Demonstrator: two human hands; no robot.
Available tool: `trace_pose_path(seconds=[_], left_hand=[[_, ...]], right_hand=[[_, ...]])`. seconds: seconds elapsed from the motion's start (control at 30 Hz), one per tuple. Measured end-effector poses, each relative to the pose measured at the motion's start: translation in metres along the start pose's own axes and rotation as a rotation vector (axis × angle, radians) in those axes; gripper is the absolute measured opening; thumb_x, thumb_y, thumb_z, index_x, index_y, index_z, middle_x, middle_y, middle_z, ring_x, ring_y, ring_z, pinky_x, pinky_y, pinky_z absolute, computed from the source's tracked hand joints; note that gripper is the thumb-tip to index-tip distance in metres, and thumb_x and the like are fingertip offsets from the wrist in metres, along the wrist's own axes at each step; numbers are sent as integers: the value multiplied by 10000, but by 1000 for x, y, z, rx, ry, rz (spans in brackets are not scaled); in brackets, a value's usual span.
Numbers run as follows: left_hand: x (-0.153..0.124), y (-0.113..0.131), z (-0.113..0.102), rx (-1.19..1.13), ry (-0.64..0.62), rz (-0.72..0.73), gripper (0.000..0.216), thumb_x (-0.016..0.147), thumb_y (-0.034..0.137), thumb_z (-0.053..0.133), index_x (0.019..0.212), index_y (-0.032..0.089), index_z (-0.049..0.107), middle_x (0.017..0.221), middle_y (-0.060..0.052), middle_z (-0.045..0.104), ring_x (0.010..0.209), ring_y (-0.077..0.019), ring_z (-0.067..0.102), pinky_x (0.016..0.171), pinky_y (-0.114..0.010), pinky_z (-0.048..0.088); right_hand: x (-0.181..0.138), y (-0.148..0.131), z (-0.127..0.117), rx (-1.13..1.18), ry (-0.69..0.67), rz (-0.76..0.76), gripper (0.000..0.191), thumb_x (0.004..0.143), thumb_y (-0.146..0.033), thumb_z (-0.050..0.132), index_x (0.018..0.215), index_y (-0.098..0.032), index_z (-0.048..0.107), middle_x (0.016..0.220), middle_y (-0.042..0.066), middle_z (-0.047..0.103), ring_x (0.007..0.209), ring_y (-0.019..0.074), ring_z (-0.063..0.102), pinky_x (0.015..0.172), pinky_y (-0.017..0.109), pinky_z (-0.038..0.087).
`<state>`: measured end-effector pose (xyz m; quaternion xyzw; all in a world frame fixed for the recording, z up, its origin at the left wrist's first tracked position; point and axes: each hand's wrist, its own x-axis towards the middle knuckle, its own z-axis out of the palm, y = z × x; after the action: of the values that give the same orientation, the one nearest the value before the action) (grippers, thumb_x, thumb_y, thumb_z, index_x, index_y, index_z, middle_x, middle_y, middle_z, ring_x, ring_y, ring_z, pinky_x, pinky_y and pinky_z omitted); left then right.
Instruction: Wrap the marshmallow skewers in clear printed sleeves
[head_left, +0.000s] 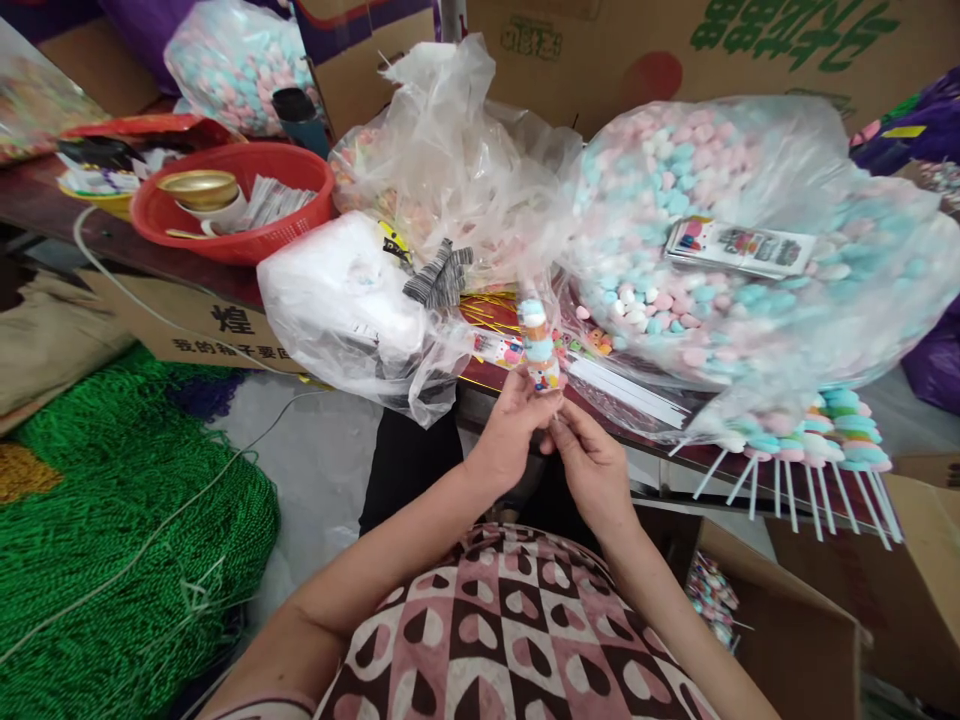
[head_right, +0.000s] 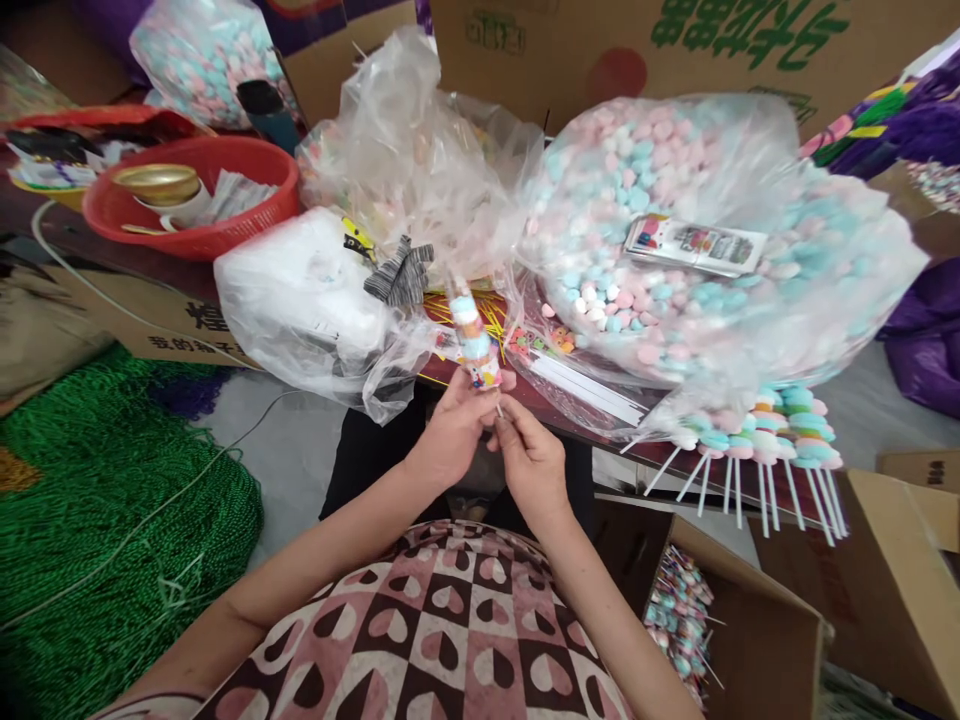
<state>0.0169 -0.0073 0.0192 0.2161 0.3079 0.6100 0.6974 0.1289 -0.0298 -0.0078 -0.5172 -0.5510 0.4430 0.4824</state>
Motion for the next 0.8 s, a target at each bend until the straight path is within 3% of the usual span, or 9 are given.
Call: trace_pose_path(seconds=[0.1, 0.17, 0.27, 0.47, 0.63, 0.8], left_hand=[[4, 25, 0, -80, -73, 63, 460, 725, 238, 751, 1150, 259, 578, 1106, -28, 691, 968, -164, 662, 849, -299, 488], [10, 38, 0, -110, -101, 74, 450, 762, 298, 728, 1183, 254, 573, 1030, -40, 715, 1014, -204, 667, 866, -337, 494], [21, 46, 1, -121, -53, 87, 356, 805, 330, 699, 1136, 243, 602, 807, 0, 699, 904, -191, 687, 818, -332, 506], [23, 33, 7, -85, 51, 55, 273, 777, 365, 742, 959, 216, 604, 715, 34, 608, 760, -140, 666, 684, -260, 495], [4, 9, 5, -45, 6, -46, 399, 725, 443, 776, 982, 220, 570, 720, 33, 590, 754, -150, 660, 641, -247, 486], [0, 6, -2, -25, -112, -108, 404, 797, 514, 689, 1045, 206, 605, 846, -24, 680, 664, -111, 596, 661, -257, 467]], right_hand=[[-1, -9, -12, 175, -109, 141, 271, 846, -319, 661, 1092, -231, 733, 790, 5, 693, 479, 74, 468, 473, 234, 421], [-1, -14, -18, 256, -161, 224, 248, 828, -324, 679, 1042, -215, 743, 782, 9, 683, 443, 55, 414, 414, 218, 340], [-1, -18, -24, 241, -174, 242, 273, 835, -342, 669, 1064, -209, 733, 781, 12, 683, 452, 59, 444, 426, 217, 346], [-4, -14, -23, 7, -117, 192, 282, 870, -399, 623, 1011, -180, 732, 531, -45, 551, 445, 83, 451, 440, 216, 360], [-5, -11, -11, 158, -93, 226, 275, 862, -434, 635, 961, -188, 704, 508, -60, 531, 415, 69, 418, 402, 194, 321], [-4, -13, -8, 290, -140, 294, 294, 881, -466, 613, 913, -179, 665, 470, -69, 503, 384, 65, 385, 382, 189, 289]])
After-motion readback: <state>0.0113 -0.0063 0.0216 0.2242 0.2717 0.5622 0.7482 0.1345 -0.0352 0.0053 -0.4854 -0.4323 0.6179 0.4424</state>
